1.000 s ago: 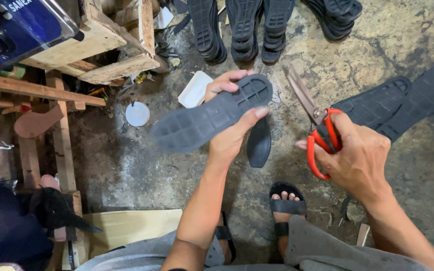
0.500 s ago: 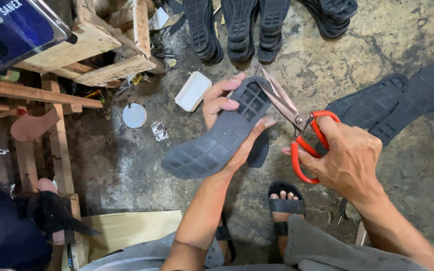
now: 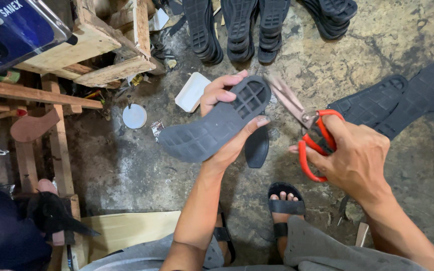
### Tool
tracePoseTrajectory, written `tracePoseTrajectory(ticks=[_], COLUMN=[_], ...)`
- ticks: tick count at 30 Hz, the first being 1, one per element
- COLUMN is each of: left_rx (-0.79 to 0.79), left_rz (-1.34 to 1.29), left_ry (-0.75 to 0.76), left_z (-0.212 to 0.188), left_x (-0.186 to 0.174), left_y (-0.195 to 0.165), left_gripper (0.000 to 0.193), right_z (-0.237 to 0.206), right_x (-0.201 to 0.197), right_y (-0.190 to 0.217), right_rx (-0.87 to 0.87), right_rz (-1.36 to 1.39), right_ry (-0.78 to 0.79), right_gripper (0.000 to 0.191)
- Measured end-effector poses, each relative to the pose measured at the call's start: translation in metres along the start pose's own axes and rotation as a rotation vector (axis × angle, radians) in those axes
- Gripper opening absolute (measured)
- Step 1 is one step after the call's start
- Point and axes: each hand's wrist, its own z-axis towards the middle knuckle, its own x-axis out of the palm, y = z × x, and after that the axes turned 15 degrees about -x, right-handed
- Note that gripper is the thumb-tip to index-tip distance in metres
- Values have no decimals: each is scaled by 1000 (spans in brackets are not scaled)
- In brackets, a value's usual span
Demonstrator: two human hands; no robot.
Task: The person sits on the workshop floor and uses a wide brush to apply adhesive to rubber shoe soles, then picks up soles one at a time and trims their edges with red-handled scissors, setting trimmed soles aside with the others.
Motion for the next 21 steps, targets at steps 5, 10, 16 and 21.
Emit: tracePoseTrajectory(ticks=[5,10,16,21], left_rx=[-11,-485,-766,-1000], left_rz=[0,-11,-143,-169], left_ry=[13,142,-71,-152], left_z=[4,11,14,-14], left_x=[2,-30,-53,-42], left_y=[-8,-7,51,95], left_gripper=[62,93,44,35], right_z=[1,-6,-29,-53], right_x=[1,5,23,52], right_y=[0,-9,-42,-84], right_rx=[87,222,404,615], right_rz=[45,171,462,657], right_ry=[88,-11,-155,-305], right_gripper=[47,42,22,16])
